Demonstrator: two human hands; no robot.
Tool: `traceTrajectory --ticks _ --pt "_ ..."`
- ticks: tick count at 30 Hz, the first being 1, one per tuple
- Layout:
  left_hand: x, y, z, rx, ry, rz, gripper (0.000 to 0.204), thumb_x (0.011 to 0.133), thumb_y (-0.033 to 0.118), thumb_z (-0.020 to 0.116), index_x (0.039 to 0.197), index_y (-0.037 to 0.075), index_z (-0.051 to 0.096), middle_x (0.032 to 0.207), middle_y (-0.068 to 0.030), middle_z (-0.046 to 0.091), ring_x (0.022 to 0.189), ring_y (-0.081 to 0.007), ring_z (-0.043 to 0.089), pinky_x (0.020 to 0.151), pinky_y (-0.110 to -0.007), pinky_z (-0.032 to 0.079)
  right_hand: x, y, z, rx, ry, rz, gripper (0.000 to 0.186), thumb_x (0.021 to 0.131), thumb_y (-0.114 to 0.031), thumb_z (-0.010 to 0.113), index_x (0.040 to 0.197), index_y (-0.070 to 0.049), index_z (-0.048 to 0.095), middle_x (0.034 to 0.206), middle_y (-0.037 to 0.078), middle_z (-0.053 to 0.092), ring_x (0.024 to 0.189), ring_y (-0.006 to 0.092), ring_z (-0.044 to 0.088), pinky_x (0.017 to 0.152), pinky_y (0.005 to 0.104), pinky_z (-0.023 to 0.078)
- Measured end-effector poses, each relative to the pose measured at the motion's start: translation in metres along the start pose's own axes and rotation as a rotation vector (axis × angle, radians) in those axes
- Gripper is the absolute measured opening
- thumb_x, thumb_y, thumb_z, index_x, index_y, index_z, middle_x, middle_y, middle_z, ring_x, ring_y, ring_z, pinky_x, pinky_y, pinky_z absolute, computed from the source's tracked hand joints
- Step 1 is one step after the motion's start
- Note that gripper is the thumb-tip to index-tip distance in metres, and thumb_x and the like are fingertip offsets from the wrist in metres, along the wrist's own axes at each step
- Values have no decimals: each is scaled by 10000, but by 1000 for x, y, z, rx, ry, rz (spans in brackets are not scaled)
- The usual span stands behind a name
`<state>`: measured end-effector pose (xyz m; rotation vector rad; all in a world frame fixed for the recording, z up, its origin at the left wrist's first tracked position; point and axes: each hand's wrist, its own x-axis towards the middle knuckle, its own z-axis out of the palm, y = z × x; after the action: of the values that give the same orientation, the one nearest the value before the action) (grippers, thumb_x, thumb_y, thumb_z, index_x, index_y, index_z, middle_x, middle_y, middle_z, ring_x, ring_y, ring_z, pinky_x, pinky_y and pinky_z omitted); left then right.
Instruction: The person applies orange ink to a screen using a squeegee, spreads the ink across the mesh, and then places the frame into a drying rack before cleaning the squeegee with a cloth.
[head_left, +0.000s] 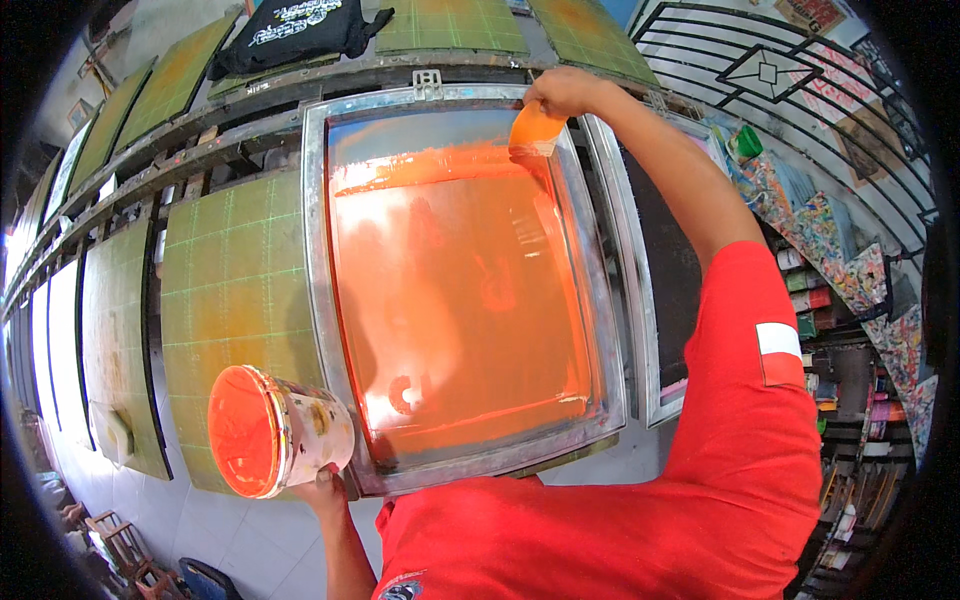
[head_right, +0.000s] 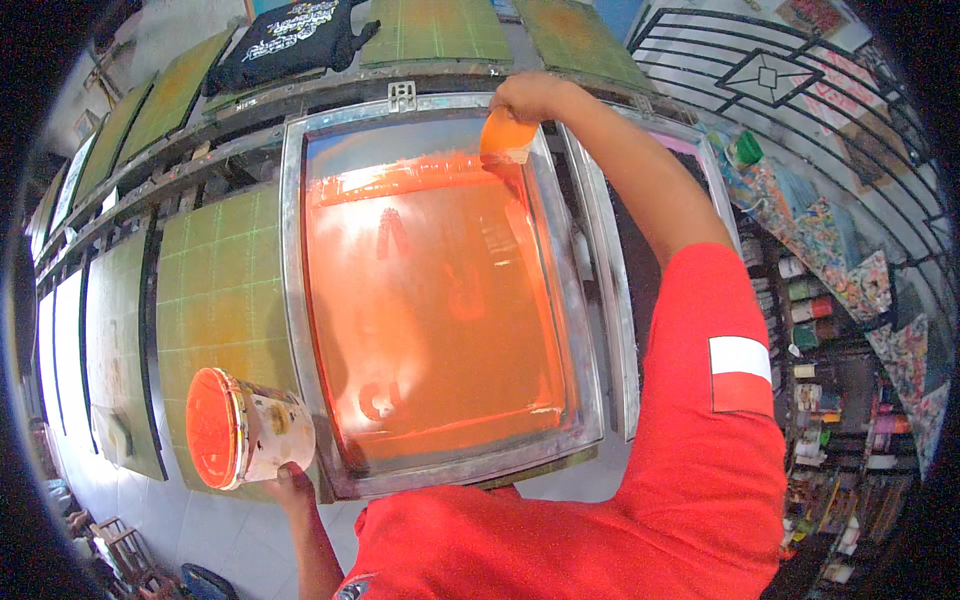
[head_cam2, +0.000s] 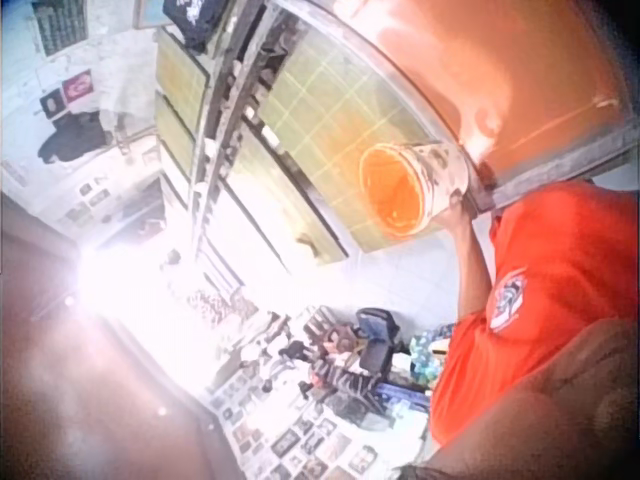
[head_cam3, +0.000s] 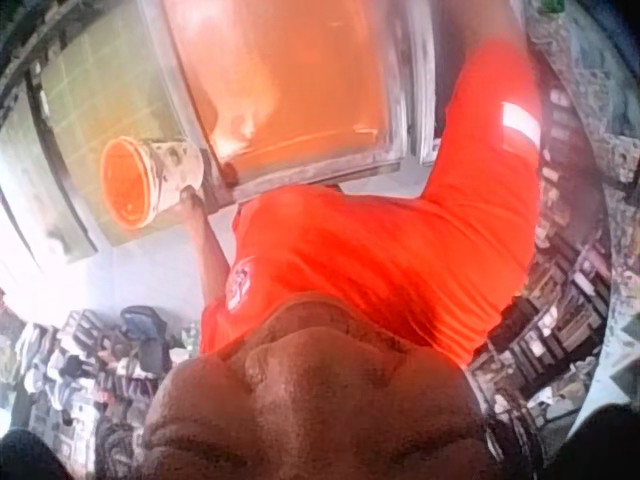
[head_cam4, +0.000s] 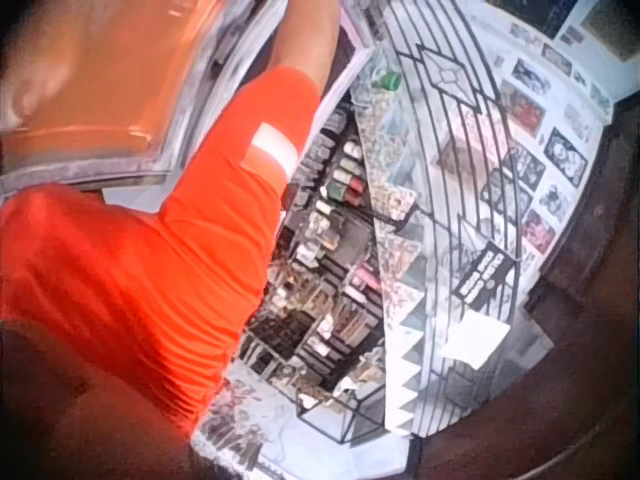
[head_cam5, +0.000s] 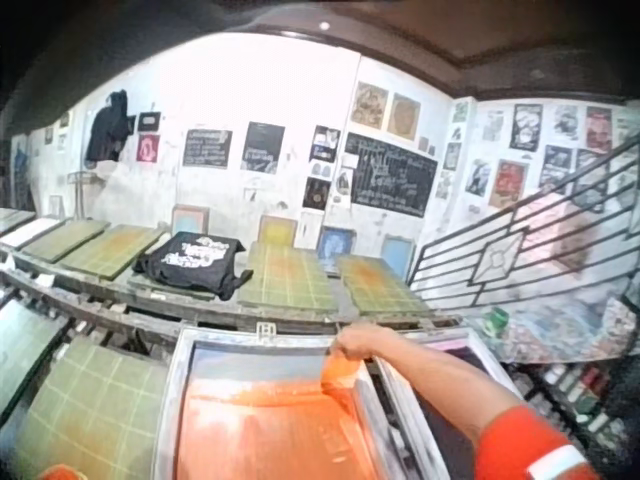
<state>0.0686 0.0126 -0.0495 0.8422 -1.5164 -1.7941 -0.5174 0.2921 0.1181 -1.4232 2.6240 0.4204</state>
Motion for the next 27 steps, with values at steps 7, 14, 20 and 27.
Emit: traceTrajectory --ticks 7,14,20,27 --pt "-3 6 17 -19 -8 -21 933 632 506 749 1277 -5 308 1201 -95 437 1010 -224 490 824 -343 422 3 -4 -5 -38 -58 -79 162 672 -77 565 829 -95 601 768 139 620 774 352 589 649 453 450" --pt "0 11 20 -41 -50 -20 958 639 494 755 1291 -22 279 1239 -125 423 1094 -266 489 900 -390 434 -2 0 9 -22 40 -165 96 646 -67 565 740 -78 546 696 136 590 720 355 572 597 456 425" --pt "-1 8 13 -32 -39 -66 930 649 458 758 1291 -19 284 1242 -121 423 1102 -250 482 899 -373 435 -5 2 12 -17 28 -193 102 643 -74 576 739 -89 544 703 139 588 715 350 572 594 450 423" --pt "-6 14 20 -94 -45 -23 912 660 405 765 1303 -19 278 1262 -123 413 1116 -259 477 916 -389 427 -1 4 15 31 17 -168 84 664 -85 548 747 -79 542 707 147 585 714 358 567 590 453 420"
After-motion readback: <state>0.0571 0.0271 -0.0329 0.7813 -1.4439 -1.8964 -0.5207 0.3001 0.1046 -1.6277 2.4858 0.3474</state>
